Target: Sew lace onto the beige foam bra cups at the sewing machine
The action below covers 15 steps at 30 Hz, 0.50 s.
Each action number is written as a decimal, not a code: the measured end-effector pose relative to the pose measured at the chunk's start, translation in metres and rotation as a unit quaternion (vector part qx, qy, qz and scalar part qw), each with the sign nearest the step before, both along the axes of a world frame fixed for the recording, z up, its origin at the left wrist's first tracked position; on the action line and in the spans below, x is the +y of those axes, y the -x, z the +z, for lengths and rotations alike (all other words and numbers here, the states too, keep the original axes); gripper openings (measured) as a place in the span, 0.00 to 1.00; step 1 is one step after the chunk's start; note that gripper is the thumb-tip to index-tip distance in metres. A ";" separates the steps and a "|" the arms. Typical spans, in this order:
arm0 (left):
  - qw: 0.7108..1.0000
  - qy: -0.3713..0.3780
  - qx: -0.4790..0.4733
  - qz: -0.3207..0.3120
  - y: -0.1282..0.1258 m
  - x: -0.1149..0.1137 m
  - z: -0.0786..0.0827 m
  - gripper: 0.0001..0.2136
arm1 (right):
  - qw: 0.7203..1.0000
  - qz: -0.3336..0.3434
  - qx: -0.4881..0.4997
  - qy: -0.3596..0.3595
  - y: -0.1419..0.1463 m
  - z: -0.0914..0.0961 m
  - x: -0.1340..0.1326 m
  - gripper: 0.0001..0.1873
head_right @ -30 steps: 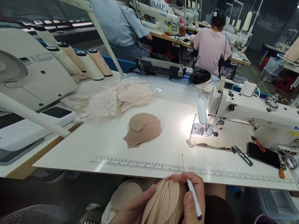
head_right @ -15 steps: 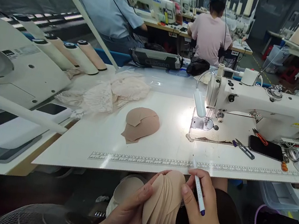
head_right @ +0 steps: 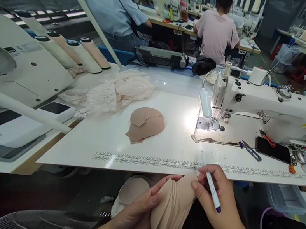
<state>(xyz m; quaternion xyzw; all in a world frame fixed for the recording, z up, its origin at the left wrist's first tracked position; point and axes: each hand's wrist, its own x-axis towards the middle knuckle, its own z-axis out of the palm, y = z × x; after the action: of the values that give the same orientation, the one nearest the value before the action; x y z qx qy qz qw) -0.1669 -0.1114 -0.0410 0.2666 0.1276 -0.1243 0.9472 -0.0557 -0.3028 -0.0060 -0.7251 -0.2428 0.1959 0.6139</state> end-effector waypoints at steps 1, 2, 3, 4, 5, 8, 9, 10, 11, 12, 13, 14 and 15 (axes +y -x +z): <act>1.000 0.000 -0.003 -0.005 0.000 0.000 0.000 0.25 | 1.000 0.021 0.005 0.002 -0.002 0.003 0.001 0.11; 1.000 0.000 -0.006 -0.007 -0.001 -0.001 0.000 0.26 | 0.999 0.046 0.005 0.010 -0.004 0.007 0.002 0.11; 1.000 -0.001 -0.011 -0.009 -0.002 -0.001 -0.001 0.27 | 0.997 0.070 -0.001 0.023 -0.006 0.010 0.004 0.11; 1.000 -0.004 -0.016 -0.010 -0.002 -0.002 -0.002 0.27 | 0.995 0.088 -0.012 0.037 -0.006 0.013 0.008 0.10; 1.000 -0.008 -0.020 -0.011 -0.002 -0.002 -0.002 0.27 | 0.993 0.100 -0.025 0.050 -0.006 0.015 0.011 0.09; 0.999 -0.009 -0.032 -0.029 -0.002 -0.002 -0.006 0.27 | 0.989 0.117 -0.056 0.071 -0.001 0.016 0.021 0.06; 0.999 -0.006 -0.032 -0.030 -0.001 -0.001 -0.006 0.27 | 0.988 0.120 -0.060 0.070 0.001 0.014 0.022 0.06; 0.999 0.001 -0.030 -0.026 0.000 0.000 -0.007 0.27 | 0.990 0.114 -0.062 0.063 0.002 0.012 0.022 0.07; 0.999 0.013 -0.029 -0.018 0.002 0.001 -0.008 0.27 | 0.993 0.093 -0.060 0.049 0.003 0.008 0.020 0.08; 0.999 0.026 -0.025 -0.007 0.003 0.003 -0.008 0.27 | 0.997 0.052 -0.056 0.028 0.003 0.004 0.017 0.08; 0.999 0.042 -0.022 0.002 0.004 0.005 -0.009 0.27 | 0.999 -0.005 -0.047 -0.002 0.003 -0.001 0.013 0.07; 0.998 0.059 -0.020 0.006 0.005 0.007 -0.009 0.27 | 0.996 -0.072 -0.033 -0.040 0.002 -0.006 0.008 0.07; 0.997 0.074 -0.019 0.005 0.006 0.008 -0.010 0.28 | 0.987 -0.135 -0.015 -0.081 0.001 -0.010 0.004 0.07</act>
<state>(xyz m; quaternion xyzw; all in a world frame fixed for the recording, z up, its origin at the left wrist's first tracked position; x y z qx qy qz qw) -0.1727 -0.1031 -0.0505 0.1974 0.1013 -0.1235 0.9672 -0.0571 -0.2984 -0.0161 -0.7018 -0.1670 0.0798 0.6879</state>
